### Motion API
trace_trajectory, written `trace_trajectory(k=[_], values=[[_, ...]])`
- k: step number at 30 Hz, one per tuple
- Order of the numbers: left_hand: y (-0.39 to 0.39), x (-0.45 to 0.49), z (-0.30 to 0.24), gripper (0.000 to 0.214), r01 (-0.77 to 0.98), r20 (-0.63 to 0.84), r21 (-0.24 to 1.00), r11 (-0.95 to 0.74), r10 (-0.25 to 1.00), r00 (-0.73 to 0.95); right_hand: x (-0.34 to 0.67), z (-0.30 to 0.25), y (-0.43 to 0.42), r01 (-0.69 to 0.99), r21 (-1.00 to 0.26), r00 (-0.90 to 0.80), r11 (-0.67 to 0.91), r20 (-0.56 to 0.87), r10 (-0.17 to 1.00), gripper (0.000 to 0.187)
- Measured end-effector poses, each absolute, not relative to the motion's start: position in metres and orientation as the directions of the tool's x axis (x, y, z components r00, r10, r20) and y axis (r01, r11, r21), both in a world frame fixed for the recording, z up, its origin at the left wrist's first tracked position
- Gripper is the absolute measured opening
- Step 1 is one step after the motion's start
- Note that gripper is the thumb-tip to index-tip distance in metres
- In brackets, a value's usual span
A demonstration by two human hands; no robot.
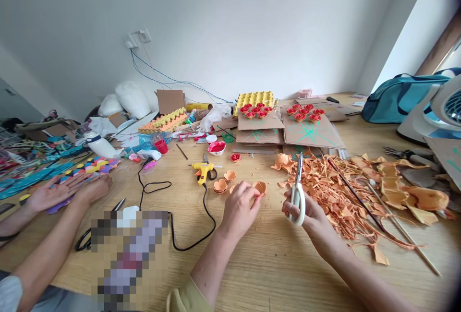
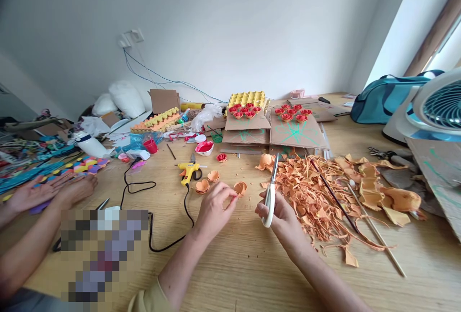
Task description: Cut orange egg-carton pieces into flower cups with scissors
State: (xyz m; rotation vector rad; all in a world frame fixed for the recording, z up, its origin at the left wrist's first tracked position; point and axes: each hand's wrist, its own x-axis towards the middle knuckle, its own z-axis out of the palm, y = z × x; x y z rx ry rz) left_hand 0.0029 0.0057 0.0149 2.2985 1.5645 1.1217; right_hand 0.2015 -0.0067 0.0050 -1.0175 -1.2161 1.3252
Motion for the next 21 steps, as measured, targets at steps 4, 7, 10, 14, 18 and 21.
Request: trace_trajectory(k=[4, 7, 10, 14, 18, 21], values=[[0.002, 0.008, 0.010, 0.011, 0.806, 0.437, 0.342, -0.483, 0.841, 0.319, 0.202, 0.009, -0.008, -0.100, -0.992, -0.128, 0.074, 0.086, 0.988, 0.043], [0.002, 0.007, 0.008, 0.009, 0.832, 0.401, 0.249, -0.496, 0.835, 0.378, 0.202, 0.008, -0.008, -0.077, -0.993, -0.133, 0.092, 0.102, 0.986, 0.043], [0.003, 0.008, 0.007, 0.008, 0.843, 0.382, 0.188, -0.504, 0.828, 0.410, 0.202, 0.008, -0.008, -0.056, -0.993, -0.131, 0.108, 0.114, 0.985, 0.044], [0.005, 0.015, 0.002, 0.006, 0.843, 0.407, 0.162, -0.513, 0.813, 0.417, 0.201, 0.009, -0.009, -0.037, -0.991, -0.132, 0.128, 0.132, 0.982, 0.046], [0.008, 0.025, -0.007, 0.005, 0.828, 0.442, 0.177, -0.533, 0.794, 0.417, 0.200, 0.009, -0.010, -0.026, -0.988, -0.143, 0.151, 0.154, 0.978, 0.044], [0.011, 0.027, -0.010, 0.005, 0.821, 0.455, 0.204, -0.533, 0.794, 0.403, 0.201, 0.007, -0.010, -0.018, -0.985, -0.154, 0.170, 0.171, 0.973, 0.043]])
